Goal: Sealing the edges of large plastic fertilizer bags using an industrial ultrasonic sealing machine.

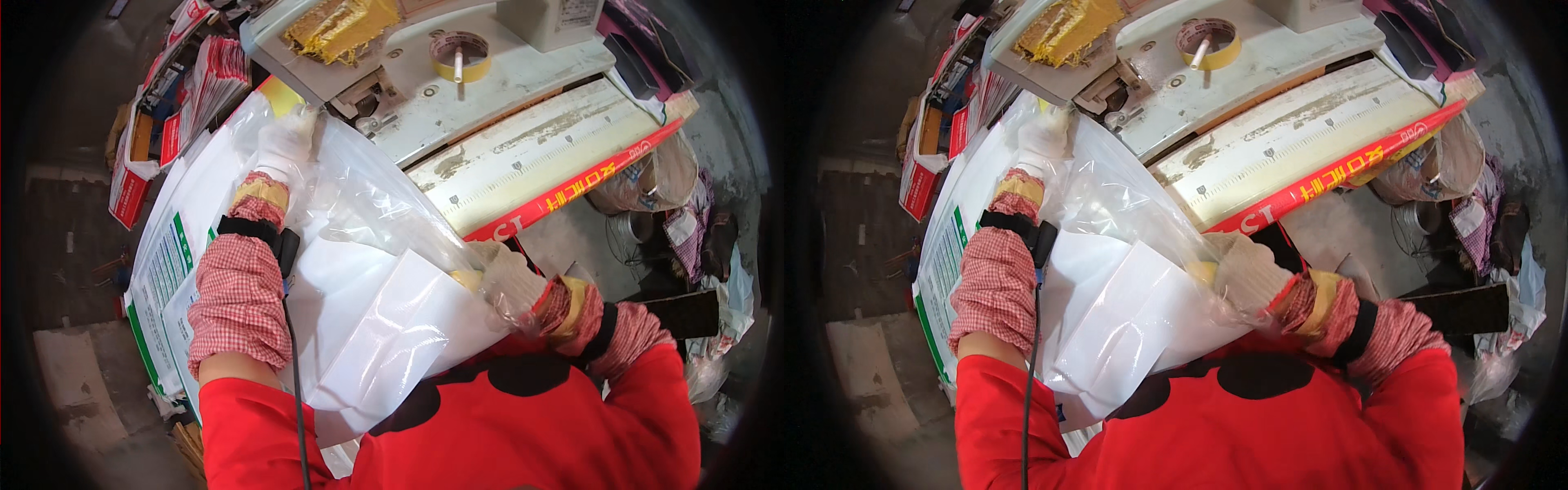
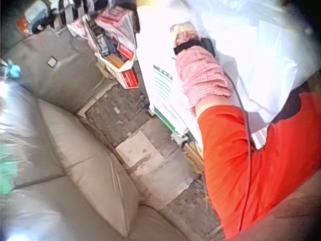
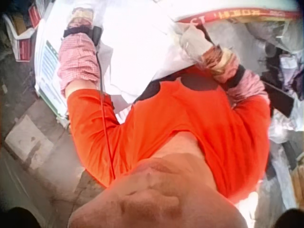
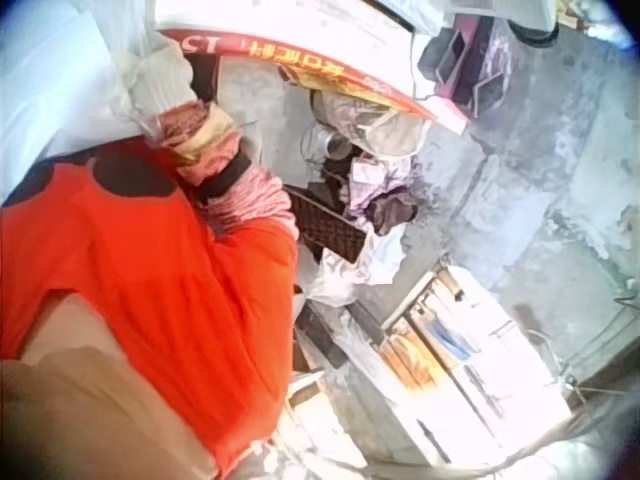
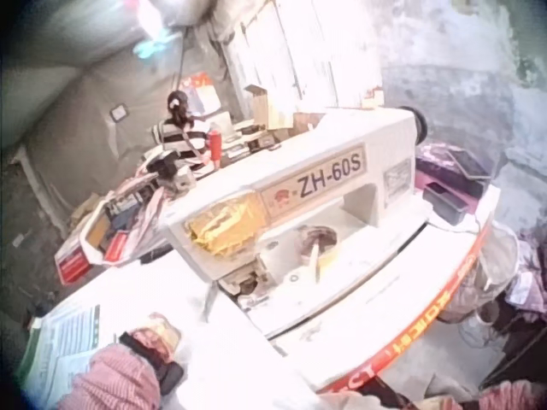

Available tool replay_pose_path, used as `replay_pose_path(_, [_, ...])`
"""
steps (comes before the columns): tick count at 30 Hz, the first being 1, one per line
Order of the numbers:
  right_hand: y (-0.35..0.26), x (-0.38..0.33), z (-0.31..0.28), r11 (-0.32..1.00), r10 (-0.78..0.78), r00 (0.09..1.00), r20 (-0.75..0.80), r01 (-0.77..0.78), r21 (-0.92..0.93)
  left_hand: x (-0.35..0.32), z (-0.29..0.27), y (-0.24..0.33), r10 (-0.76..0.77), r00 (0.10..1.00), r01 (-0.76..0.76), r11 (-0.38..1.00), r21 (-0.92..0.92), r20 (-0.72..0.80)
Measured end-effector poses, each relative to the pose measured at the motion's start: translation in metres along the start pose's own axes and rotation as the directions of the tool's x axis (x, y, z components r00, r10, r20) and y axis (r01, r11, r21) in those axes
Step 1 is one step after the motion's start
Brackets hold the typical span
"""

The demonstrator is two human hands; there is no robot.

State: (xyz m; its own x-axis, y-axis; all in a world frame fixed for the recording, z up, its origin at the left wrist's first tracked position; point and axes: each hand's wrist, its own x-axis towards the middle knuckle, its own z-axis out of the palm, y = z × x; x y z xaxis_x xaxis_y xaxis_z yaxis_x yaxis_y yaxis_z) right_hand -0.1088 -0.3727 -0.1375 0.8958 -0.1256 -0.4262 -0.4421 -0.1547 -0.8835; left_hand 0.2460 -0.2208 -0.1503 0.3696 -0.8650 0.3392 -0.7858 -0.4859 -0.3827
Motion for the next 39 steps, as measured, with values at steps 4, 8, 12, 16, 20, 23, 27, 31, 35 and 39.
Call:
replay_pose_path(4, [0.007,0.006,0.014,0.978,-0.093,0.97,-0.224,0.131,0.162,0.013,0.004,-0.011,0.011,0.94,-0.164,0.892,-0.422,-0.342])
replay_pose_path(8, [0.002,0.004,0.013,0.926,-0.178,0.96,-0.219,0.088,-0.367,0.02,0.0,-0.006,-0.026,0.997,-0.017,0.837,-0.547,-0.071])
replay_pose_path(12, [-0.006,-0.003,0.008,0.878,-0.276,0.941,-0.198,0.163,-0.45,0.017,-0.033,-0.002,0.113,0.992,-0.088,0.935,-0.343,0.052])
replay_pose_path(16, [-0.019,-0.009,0.006,0.793,-0.148,0.983,-0.111,0.05,-0.608,0.005,-0.059,0.001,0.01,0.909,0.094,0.969,-0.228,0.418])
replay_pose_path(20, [-0.031,-0.002,0.007,0.618,-0.107,0.994,0.0,0.067,-0.783,0.01,-0.035,-0.001,0.093,0.936,0.023,0.947,-0.321,0.34])
replay_pose_path(23, [-0.039,0.025,0.011,0.539,-0.379,0.925,0.016,0.235,-0.809,0.039,-0.009,-0.027,0.017,0.945,0.129,0.898,-0.42,0.326])
replay_pose_path(27, [-0.057,0.07,0.01,0.46,-0.427,0.904,0.004,0.221,-0.86,0.077,-0.014,-0.084,-0.183,0.971,0.222,0.925,-0.309,0.151])
replay_pose_path(31, [-0.098,0.109,0.01,0.298,-0.354,0.926,0.129,0.243,-0.923,0.097,-0.051,-0.107,-0.058,0.993,0.062,0.998,-0.032,0.104])
replay_pose_path(35, [-0.122,0.16,-0.008,0.187,-0.336,0.861,0.382,0.458,-0.869,0.083,-0.106,-0.056,0.097,0.973,-0.078,0.992,-0.099,0.208])
replay_pose_path(39, [-0.115,0.208,-0.049,0.23,-0.369,0.694,0.618,0.713,-0.662,0.064,-0.187,0.015,0.354,0.777,-0.108,0.889,-0.445,0.52])
